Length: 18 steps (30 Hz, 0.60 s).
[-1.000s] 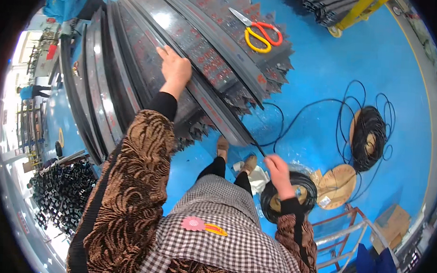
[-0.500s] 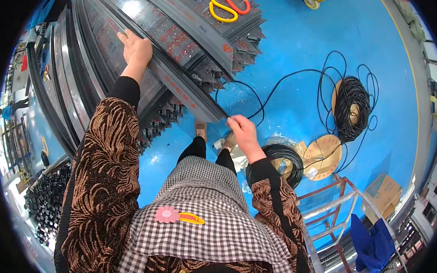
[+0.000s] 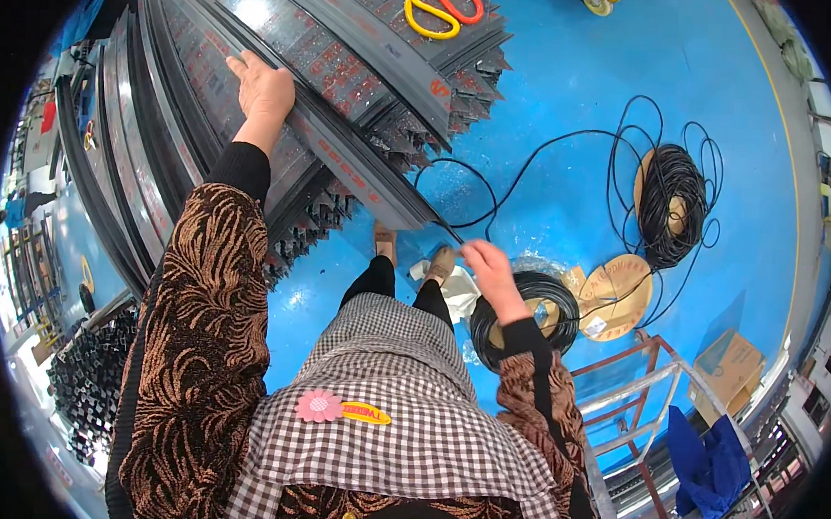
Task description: Gathering, aligning, and trimming thin metal fabrication components on a work table.
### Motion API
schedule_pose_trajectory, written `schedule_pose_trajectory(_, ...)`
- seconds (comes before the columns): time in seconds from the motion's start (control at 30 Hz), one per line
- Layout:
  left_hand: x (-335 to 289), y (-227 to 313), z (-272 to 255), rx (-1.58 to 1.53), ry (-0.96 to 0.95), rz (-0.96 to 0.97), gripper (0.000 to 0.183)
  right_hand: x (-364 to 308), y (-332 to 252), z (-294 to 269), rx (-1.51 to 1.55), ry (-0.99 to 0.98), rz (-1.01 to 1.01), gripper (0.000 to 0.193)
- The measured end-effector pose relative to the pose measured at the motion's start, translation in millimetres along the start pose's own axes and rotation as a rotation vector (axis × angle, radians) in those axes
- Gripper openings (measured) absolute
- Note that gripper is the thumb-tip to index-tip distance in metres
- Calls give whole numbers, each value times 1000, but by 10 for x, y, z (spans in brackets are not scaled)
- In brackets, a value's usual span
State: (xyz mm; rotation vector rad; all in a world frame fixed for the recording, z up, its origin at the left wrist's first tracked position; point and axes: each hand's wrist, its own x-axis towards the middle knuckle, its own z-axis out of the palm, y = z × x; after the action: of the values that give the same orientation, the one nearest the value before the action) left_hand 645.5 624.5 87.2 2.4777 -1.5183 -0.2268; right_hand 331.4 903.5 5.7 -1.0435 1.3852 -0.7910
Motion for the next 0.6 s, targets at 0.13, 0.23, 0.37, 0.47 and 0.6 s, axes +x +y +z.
schedule_pose_trajectory(0.13,0,-75,8,5,22,-13,59,-122,-16,-55,15,14,52,17)
schedule_pose_trajectory(0.23,-24,23,71,4,10,0,59,189,-258,175,47,41,3,17)
schedule_pose_trajectory(0.37,79,-187,171,87,71,104,60,58,-135,46,-35,23,-20,16)
schedule_pose_trajectory(0.47,342,-703,407,458,229,312,62,-225,82,-124,9,7,25,17)
schedule_pose_trajectory(0.6,-65,3,258,101,159,202,65,111,-25,98,4,67,-58,17)
